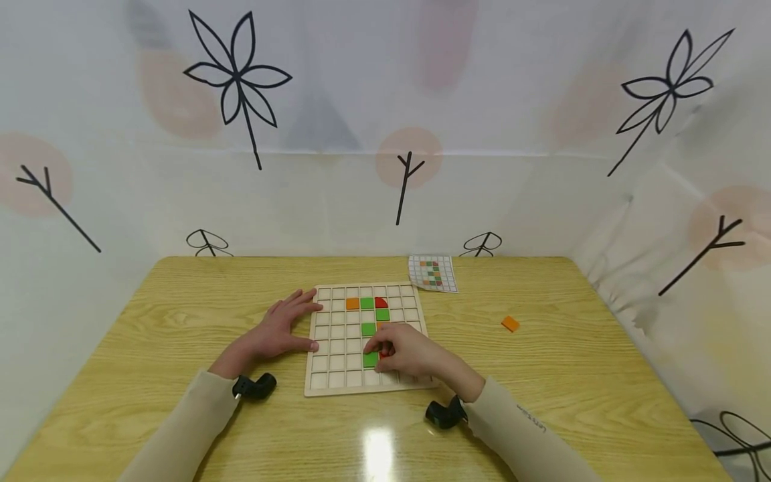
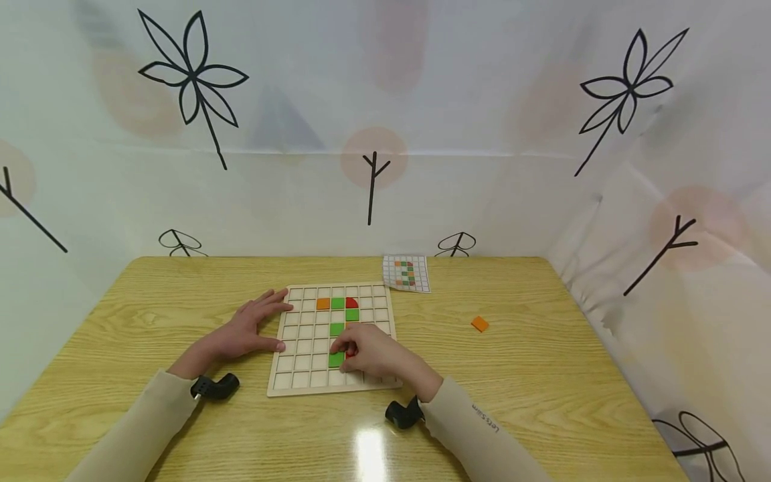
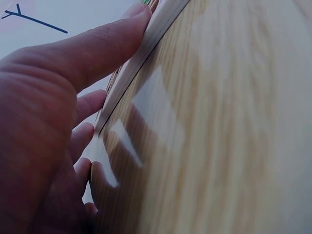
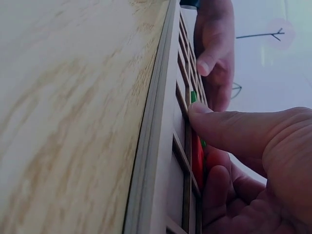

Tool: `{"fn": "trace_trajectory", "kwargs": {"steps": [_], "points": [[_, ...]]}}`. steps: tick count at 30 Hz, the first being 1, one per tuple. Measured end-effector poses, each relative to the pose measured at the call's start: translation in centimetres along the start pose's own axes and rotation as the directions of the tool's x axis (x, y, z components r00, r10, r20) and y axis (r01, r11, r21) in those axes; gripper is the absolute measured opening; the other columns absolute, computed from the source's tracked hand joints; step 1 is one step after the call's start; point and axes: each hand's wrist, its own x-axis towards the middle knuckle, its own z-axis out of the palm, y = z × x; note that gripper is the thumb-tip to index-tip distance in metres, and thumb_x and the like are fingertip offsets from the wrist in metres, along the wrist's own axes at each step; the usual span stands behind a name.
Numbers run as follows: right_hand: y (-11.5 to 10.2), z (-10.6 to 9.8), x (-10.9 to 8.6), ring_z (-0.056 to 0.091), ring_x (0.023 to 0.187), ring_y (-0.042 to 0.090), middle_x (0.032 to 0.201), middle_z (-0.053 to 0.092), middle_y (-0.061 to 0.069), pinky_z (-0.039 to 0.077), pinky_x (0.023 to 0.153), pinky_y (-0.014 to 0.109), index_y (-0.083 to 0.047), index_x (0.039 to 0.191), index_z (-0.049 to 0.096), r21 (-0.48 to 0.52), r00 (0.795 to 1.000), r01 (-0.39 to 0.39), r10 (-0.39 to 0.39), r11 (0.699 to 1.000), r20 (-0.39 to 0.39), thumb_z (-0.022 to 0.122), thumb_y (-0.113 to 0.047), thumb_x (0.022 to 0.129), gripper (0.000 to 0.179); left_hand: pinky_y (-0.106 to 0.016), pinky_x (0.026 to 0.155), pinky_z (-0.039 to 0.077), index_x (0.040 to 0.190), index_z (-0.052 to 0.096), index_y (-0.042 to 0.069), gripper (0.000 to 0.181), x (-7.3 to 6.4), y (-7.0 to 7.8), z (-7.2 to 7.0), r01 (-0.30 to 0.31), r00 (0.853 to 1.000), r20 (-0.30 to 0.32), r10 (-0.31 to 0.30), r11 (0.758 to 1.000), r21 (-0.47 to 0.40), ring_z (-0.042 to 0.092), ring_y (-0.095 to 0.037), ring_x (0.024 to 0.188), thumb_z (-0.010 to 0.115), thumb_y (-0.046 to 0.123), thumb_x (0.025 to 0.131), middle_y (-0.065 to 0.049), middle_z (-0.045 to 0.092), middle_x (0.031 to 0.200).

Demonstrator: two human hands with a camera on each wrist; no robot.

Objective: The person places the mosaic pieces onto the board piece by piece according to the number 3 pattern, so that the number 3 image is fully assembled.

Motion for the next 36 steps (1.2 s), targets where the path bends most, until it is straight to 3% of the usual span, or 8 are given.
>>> {"fn": "trace_trajectory", "kwargs": {"steps": [12, 27, 36], "points": [[-0.1, -0.1, -0.1, 0.047, 0.076, 0.01, 0.086, 0.055, -0.001, 0.042, 0.068, 0.025, -0.011, 0.108, 0.075, -0.038, 1.0, 0.025, -0.025, 0.999, 0.009, 0.079, -0.009, 0.085, 0.024, -0.063, 0.114, 0.002, 0.145, 0.05, 0.012, 0.075, 0.1, -0.2, 0.0, 0.013, 1.0, 0.005, -0.014, 1.0, 0.002, 0.006, -0.036, 0.151, 0.079, 0.044, 0.083, -0.009, 0.021, 0.164], [0.5, -0.9, -0.6, 0.059, 0.082, 0.008, 0.1, 0.067, 0.001, 0.053, 0.074, 0.026, -0.008, 0.11, 0.073, 0.041, 0.993, 0.083, -0.079, 0.996, -0.086, 0.067, 0.002, 0.09, 0.023, -0.063, 0.114, 0.001, 0.146, 0.049, 0.011, 0.076, 0.0, -0.1, 0.0, 0.01, 1.0, 0.003, -0.01, 1.0, 0.001, 0.005, -0.037, 0.151, 0.078, 0.043, 0.084, -0.011, 0.021, 0.164], [1.8, -2.1, -1.6, 0.059, 0.086, 0.011, 0.1, 0.068, 0.004, 0.054, 0.075, 0.028, -0.006, 0.108, 0.073, 0.055, 0.987, 0.06, -0.051, 0.997, -0.153, 0.065, 0.003, 0.091, 0.022, -0.061, 0.115, 0.001, 0.147, 0.049, 0.012, 0.077, 0.0, -0.1, 0.0, 0.021, 1.0, 0.007, -0.021, 1.0, 0.003, 0.005, -0.036, 0.151, 0.078, 0.045, 0.084, -0.01, 0.021, 0.164]]}}
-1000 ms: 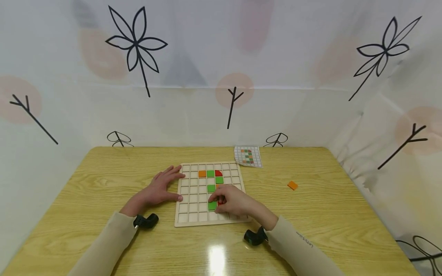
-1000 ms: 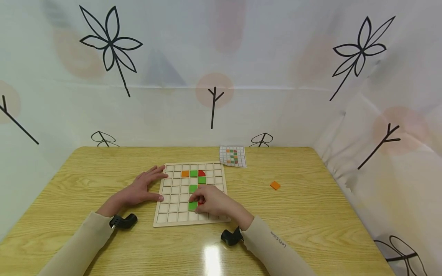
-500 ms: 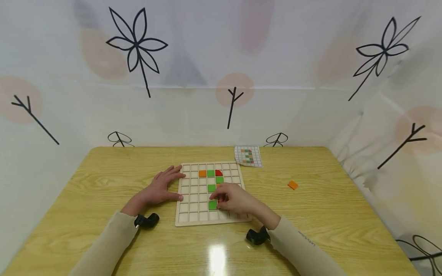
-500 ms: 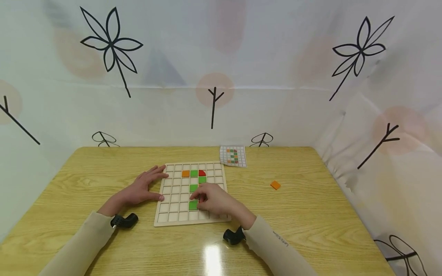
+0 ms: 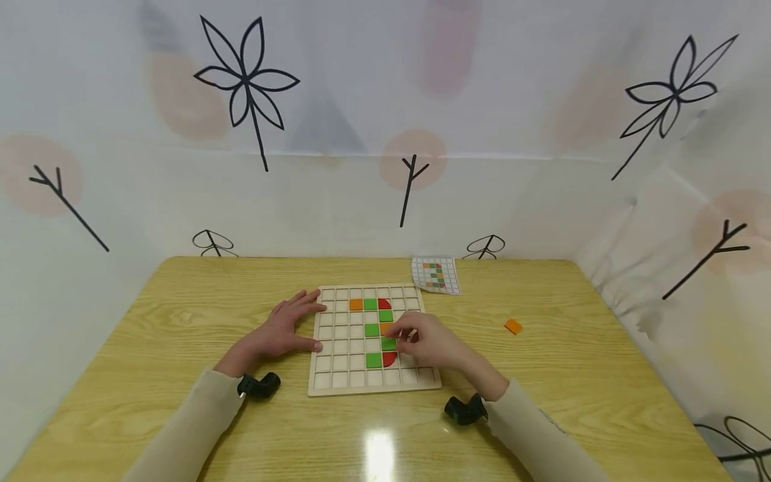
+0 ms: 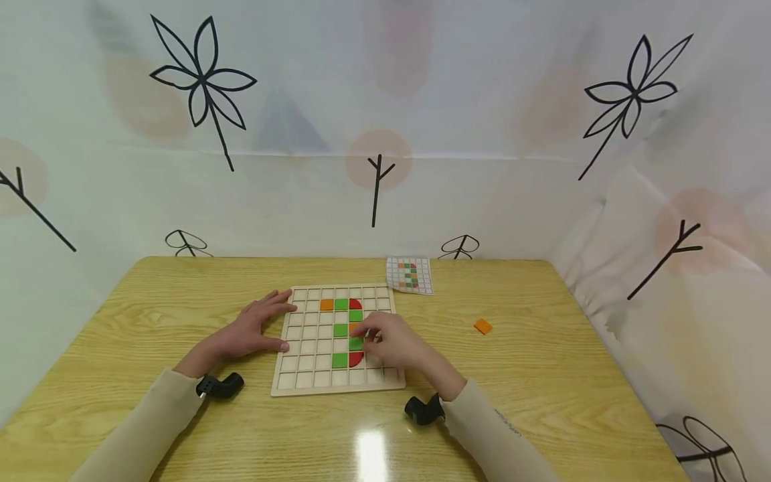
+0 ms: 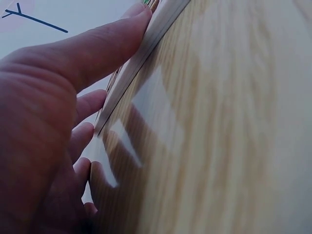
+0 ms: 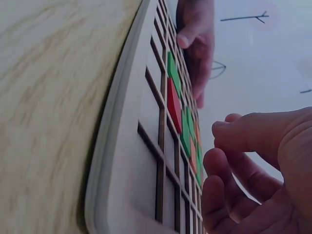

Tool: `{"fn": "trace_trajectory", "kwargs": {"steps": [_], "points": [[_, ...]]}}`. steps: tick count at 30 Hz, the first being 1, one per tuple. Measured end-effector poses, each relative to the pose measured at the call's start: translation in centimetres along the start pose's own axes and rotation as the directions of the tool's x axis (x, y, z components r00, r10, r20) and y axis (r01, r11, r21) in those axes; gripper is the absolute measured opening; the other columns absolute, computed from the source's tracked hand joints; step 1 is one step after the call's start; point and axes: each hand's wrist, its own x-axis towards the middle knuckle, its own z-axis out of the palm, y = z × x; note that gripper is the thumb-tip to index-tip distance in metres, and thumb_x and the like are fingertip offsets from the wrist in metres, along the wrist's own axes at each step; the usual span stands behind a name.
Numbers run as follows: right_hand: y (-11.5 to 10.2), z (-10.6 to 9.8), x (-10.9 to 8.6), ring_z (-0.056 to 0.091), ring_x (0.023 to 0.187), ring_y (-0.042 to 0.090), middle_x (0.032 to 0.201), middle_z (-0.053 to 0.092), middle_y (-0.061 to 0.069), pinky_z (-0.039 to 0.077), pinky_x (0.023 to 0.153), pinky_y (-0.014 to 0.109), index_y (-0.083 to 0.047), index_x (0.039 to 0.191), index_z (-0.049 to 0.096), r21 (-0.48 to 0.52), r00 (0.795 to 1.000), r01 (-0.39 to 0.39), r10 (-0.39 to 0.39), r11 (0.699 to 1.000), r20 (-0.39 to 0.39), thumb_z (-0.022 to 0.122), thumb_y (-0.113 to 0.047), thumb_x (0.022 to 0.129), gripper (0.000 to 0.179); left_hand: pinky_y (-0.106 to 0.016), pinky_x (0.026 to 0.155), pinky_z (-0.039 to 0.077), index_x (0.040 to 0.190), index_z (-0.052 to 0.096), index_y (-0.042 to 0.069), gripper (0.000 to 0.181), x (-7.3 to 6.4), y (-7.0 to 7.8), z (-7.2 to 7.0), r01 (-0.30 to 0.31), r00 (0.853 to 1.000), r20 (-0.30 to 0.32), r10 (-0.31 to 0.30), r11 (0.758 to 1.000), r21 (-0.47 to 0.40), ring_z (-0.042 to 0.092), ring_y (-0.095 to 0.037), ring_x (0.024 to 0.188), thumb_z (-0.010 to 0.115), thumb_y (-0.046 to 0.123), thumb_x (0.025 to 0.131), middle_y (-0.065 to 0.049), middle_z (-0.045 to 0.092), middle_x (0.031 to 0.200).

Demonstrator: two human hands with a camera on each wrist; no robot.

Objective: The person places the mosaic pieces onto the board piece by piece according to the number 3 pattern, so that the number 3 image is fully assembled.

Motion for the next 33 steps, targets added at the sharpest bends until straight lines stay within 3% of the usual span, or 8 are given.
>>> {"fn": "trace_trajectory", "kwargs": {"steps": [13, 20, 26, 33], "points": [[2.1, -3.1, -2.3, 0.059, 0.091, 0.017, 0.107, 0.067, 0.003, 0.053, 0.076, 0.03, -0.007, 0.111, 0.073, -0.024, 0.985, -0.135, 0.131, 0.991, -0.112, 0.063, 0.004, 0.092, 0.024, -0.06, 0.116, 0.0, 0.147, 0.048, 0.012, 0.077, 0.0, 0.0, -0.1, 0.0, 1.0, 0.005, 0.0, 1.0, -0.005, 0.005, -0.035, 0.151, 0.078, 0.044, 0.084, -0.009, 0.02, 0.164], [3.7, -4.9, -4.0, 0.061, 0.09, 0.019, 0.107, 0.068, 0.007, 0.054, 0.074, 0.03, -0.005, 0.11, 0.072, -0.051, 0.972, -0.156, 0.144, 0.987, -0.184, 0.065, 0.005, 0.092, 0.022, -0.061, 0.115, 0.0, 0.147, 0.048, 0.012, 0.076, 0.0, -0.1, 0.0, -0.001, 1.0, 0.007, 0.001, 1.0, 0.003, 0.005, -0.035, 0.151, 0.078, 0.044, 0.084, -0.009, 0.021, 0.164], [4.9, -7.0, -5.8, 0.063, 0.093, 0.024, 0.109, 0.068, 0.009, 0.055, 0.075, 0.034, -0.002, 0.111, 0.071, -0.1, 0.954, -0.193, 0.163, 0.976, -0.253, 0.064, 0.006, 0.092, 0.022, -0.061, 0.115, 0.001, 0.147, 0.048, 0.012, 0.076, 0.0, 0.0, 0.0, -0.001, 1.0, 0.007, 0.001, 1.0, 0.009, 0.005, -0.036, 0.151, 0.078, 0.042, 0.084, -0.009, 0.021, 0.164], [6.0, -9.2, -8.0, 0.058, 0.103, 0.031, 0.114, 0.065, 0.013, 0.053, 0.083, 0.044, -0.001, 0.116, 0.069, -0.12, 0.92, -0.294, 0.247, 0.948, -0.303, 0.062, 0.003, 0.094, 0.023, -0.062, 0.115, 0.001, 0.147, 0.048, 0.011, 0.076, 0.0, 0.1, -0.1, -0.006, 1.0, 0.007, 0.006, 1.0, 0.013, 0.006, -0.037, 0.151, 0.078, 0.042, 0.085, -0.011, 0.021, 0.164]]}}
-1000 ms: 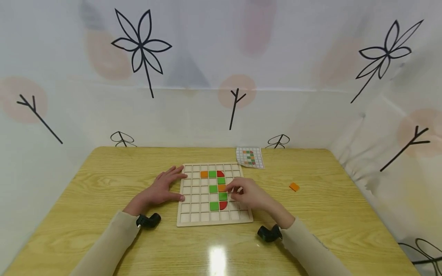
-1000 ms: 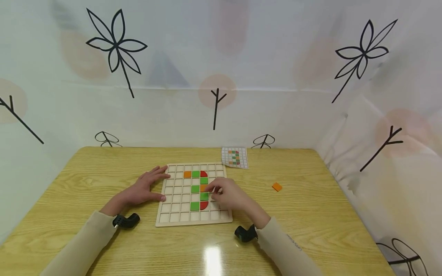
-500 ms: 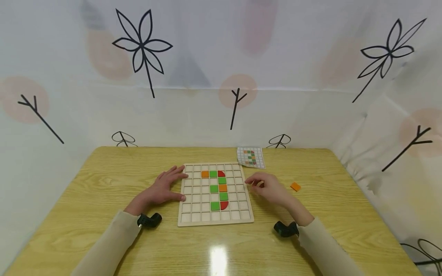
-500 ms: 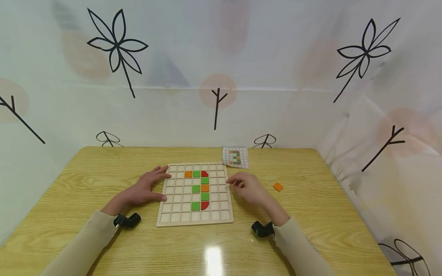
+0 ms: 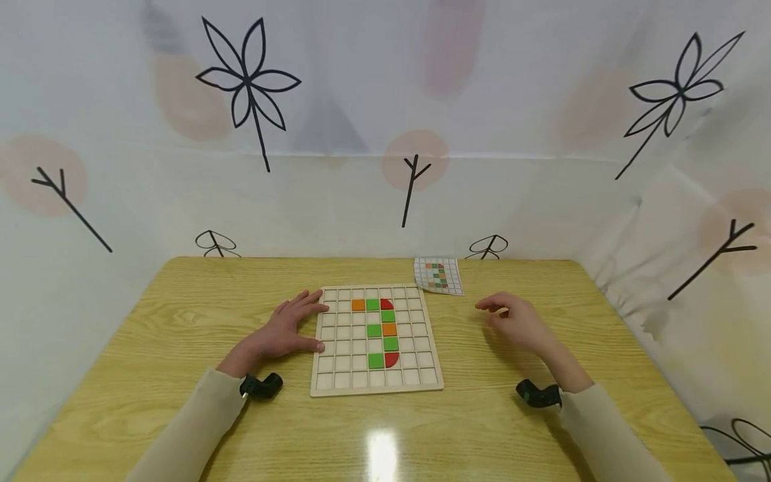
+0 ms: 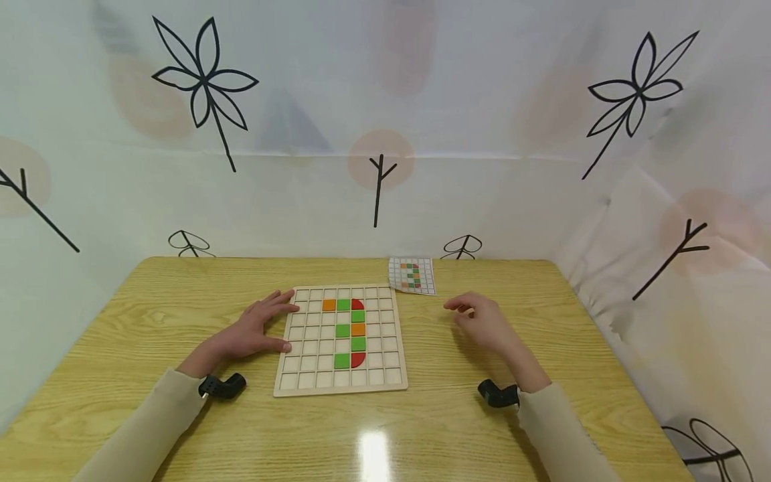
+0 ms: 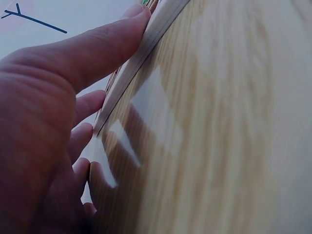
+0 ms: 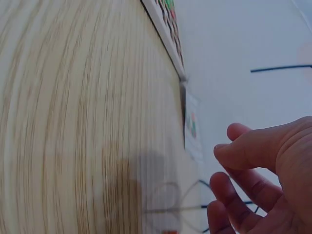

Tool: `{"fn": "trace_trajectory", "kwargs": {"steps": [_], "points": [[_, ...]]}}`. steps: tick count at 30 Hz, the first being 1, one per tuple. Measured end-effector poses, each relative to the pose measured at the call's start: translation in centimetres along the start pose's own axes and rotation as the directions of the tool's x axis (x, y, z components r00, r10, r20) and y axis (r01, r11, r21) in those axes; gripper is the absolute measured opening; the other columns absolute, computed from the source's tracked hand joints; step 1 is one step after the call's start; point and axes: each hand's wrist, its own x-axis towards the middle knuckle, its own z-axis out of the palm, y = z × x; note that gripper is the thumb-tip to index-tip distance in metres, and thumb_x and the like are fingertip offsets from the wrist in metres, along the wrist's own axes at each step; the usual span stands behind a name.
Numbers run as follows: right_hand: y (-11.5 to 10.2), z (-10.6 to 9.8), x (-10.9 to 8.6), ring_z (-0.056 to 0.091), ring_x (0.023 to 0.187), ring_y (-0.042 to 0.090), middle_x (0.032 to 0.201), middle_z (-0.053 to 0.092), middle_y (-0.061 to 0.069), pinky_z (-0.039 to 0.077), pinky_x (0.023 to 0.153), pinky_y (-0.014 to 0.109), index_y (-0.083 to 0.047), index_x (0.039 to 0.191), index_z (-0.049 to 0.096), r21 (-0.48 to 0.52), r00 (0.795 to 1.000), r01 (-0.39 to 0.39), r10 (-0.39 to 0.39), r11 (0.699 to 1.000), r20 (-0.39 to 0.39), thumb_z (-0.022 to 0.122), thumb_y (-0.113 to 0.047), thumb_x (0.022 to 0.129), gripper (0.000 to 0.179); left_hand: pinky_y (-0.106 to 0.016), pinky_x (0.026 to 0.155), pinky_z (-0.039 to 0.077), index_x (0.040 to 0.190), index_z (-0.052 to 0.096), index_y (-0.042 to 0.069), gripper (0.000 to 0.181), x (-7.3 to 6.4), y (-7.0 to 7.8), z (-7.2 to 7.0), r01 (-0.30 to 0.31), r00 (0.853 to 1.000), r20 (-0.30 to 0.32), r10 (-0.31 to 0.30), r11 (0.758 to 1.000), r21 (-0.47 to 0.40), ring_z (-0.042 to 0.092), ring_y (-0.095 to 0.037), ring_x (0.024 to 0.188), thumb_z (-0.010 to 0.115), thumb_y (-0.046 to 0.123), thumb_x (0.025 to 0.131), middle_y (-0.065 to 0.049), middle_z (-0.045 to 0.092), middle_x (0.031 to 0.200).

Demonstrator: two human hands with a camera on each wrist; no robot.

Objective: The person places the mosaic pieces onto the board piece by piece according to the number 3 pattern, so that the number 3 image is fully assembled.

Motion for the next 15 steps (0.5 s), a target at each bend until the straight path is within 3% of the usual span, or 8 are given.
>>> {"fn": "trace_trajectory", "kwargs": {"steps": [8, 15], "points": [[1.8, -1.2, -0.7, 0.055, 0.11, 0.038, 0.121, 0.062, 0.02, 0.052, 0.083, 0.047, 0.001, 0.119, 0.068, -0.001, 0.996, -0.092, 0.092, 0.996, 0.011, 0.064, 0.0, 0.094, 0.025, -0.061, 0.116, 0.001, 0.147, 0.048, 0.012, 0.076, 0.0, -0.1, 0.0, 0.009, 1.0, 0.002, -0.009, 1.0, -0.008, 0.005, -0.035, 0.151, 0.078, 0.043, 0.084, -0.009, 0.02, 0.164], [3.9, -2.1, -1.2, 0.06, 0.108, 0.04, 0.124, 0.061, 0.024, 0.054, 0.076, 0.04, 0.004, 0.124, 0.064, 0.037, 0.989, -0.144, 0.143, 0.989, 0.034, 0.065, -0.005, 0.095, 0.03, -0.061, 0.115, 0.001, 0.147, 0.048, 0.013, 0.077, 0.1, -0.4, 0.2, -0.005, 1.0, -0.001, 0.005, 1.0, -0.008, 0.005, -0.035, 0.151, 0.078, 0.045, 0.084, -0.009, 0.02, 0.164]]}}
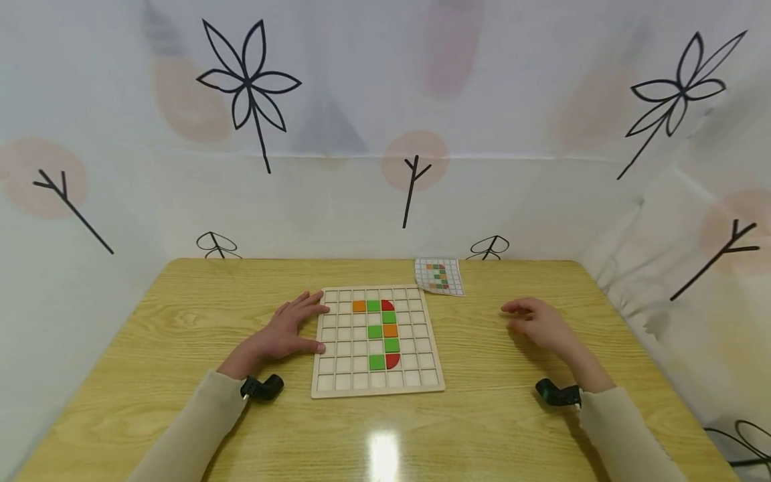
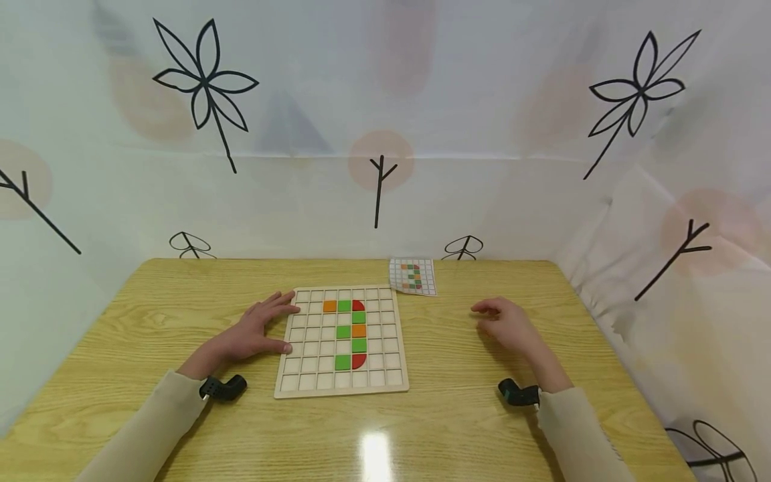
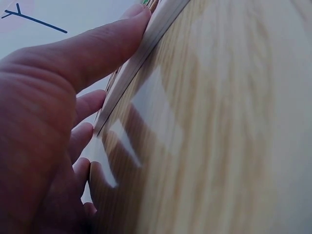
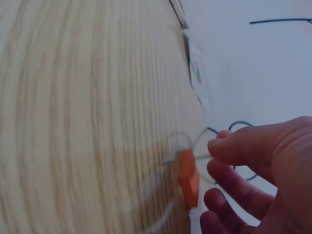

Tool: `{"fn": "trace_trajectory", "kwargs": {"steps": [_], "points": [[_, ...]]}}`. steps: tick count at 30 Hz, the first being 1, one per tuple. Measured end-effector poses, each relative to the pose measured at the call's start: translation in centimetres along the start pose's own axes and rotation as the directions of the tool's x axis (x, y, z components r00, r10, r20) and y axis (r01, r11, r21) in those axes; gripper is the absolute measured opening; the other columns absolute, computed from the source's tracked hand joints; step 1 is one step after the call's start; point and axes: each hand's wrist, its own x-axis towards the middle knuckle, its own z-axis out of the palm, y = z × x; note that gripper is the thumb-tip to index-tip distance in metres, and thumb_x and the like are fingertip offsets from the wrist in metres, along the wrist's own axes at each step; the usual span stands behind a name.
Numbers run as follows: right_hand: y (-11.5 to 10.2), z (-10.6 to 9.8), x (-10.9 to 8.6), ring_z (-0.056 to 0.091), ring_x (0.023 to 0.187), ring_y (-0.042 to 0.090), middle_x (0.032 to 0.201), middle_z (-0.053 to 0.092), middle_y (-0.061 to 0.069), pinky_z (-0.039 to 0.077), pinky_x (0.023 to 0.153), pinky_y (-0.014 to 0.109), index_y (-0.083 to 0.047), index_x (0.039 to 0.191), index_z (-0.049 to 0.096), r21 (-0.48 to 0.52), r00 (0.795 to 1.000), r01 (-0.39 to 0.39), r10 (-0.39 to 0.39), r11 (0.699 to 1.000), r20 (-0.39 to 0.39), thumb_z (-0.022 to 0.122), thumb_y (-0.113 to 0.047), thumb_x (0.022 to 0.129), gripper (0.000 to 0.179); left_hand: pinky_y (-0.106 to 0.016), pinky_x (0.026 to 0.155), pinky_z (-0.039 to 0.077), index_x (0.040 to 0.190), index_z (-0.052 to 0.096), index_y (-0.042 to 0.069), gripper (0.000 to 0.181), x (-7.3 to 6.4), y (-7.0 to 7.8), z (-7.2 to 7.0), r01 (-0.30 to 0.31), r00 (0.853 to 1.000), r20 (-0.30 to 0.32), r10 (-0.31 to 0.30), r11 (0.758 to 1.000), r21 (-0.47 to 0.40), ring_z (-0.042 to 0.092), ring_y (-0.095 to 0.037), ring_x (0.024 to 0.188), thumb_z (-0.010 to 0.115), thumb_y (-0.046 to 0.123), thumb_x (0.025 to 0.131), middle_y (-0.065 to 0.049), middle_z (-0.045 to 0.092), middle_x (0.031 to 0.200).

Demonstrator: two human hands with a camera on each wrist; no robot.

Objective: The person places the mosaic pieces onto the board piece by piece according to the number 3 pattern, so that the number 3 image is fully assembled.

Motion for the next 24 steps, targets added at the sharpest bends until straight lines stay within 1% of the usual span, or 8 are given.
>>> {"fn": "trace_trajectory", "kwargs": {"steps": [3, 5, 8, 11, 14, 18, 24], "points": [[0.7, -0.7, -0.2, 0.06, 0.105, 0.035, 0.125, 0.061, 0.024, 0.052, 0.073, 0.033, 0.004, 0.127, 0.063, 0.004, 1.0, -0.019, 0.019, 1.0, 0.017, 0.064, -0.009, 0.097, 0.032, -0.061, 0.116, 0.001, 0.148, 0.048, 0.013, 0.077, 0.0, 0.1, 0.0, -0.002, 1.0, 0.002, 0.002, 1.0, 0.005, 0.005, -0.034, 0.151, 0.078, 0.045, 0.084, -0.008, 0.02, 0.165], [1.1, -1.1, -0.3, 0.059, 0.102, 0.03, 0.126, 0.061, 0.023, 0.05, 0.071, 0.031, 0.004, 0.129, 0.062, 0.004, 0.999, -0.03, 0.03, 1.0, 0.042, 0.062, -0.013, 0.099, 0.034, -0.061, 0.116, 0.001, 0.148, 0.048, 0.013, 0.077, 0.0, 0.1, 0.0, -0.004, 1.0, 0.001, 0.004, 1.0, 0.012, 0.005, -0.034, 0.151, 0.078, 0.045, 0.084, -0.008, 0.02, 0.165], [1.4, -1.7, -0.4, 0.055, 0.102, 0.026, 0.13, 0.058, 0.024, 0.049, 0.071, 0.031, 0.004, 0.134, 0.058, 0.049, 0.994, -0.057, 0.052, 0.997, 0.095, 0.06, -0.019, 0.101, 0.04, -0.062, 0.115, 0.002, 0.147, 0.048, 0.012, 0.077, 0.0, 0.1, 0.0, -0.003, 1.0, -0.006, 0.003, 1.0, 0.017, 0.006, -0.035, 0.151, 0.078, 0.044, 0.084, -0.009, 0.021, 0.164], [1.5, -2.0, -0.4, 0.054, 0.106, 0.026, 0.135, 0.055, 0.026, 0.048, 0.074, 0.031, 0.005, 0.138, 0.053, 0.1, 0.988, -0.082, 0.068, 0.992, 0.136, 0.059, -0.021, 0.102, 0.045, -0.062, 0.115, 0.002, 0.147, 0.049, 0.012, 0.077, -0.1, 0.2, -0.1, -0.002, 1.0, -0.01, 0.002, 1.0, 0.012, 0.006, -0.036, 0.151, 0.078, 0.044, 0.084, -0.01, 0.021, 0.164], [1.6, -2.2, -0.4, 0.053, 0.108, 0.026, 0.134, 0.055, 0.026, 0.049, 0.074, 0.03, 0.006, 0.139, 0.052, 0.106, 0.986, -0.095, 0.079, 0.99, 0.146, 0.058, -0.019, 0.102, 0.045, -0.062, 0.115, 0.002, 0.147, 0.049, 0.012, 0.077, -0.1, 0.3, -0.1, -0.004, 1.0, -0.007, 0.004, 1.0, 0.007, 0.006, -0.036, 0.151, 0.078, 0.045, 0.084, -0.009, 0.021, 0.164], [1.7, -2.1, -0.2, 0.053, 0.107, 0.026, 0.129, 0.056, 0.022, 0.048, 0.073, 0.031, 0.005, 0.136, 0.054, 0.07, 0.985, -0.104, 0.093, 0.992, 0.142, 0.057, -0.018, 0.103, 0.041, -0.063, 0.115, 0.002, 0.147, 0.049, 0.013, 0.077, 0.1, 0.3, -0.2, -0.01, 1.0, -0.015, 0.01, 1.0, 0.018, 0.007, -0.037, 0.151, 0.078, 0.046, 0.084, -0.01, 0.021, 0.164], [1.6, -2.0, 0.0, 0.053, 0.1, 0.025, 0.121, 0.058, 0.018, 0.047, 0.072, 0.033, 0.005, 0.135, 0.056, 0.049, 0.983, -0.108, 0.099, 0.993, 0.153, 0.061, -0.021, 0.1, 0.043, -0.063, 0.114, 0.003, 0.146, 0.05, 0.012, 0.076, 0.1, 0.2, -0.3, -0.016, 1.0, -0.019, 0.017, 1.0, 0.02, 0.007, -0.037, 0.151, 0.079, 0.044, 0.083, -0.01, 0.022, 0.164]]}}
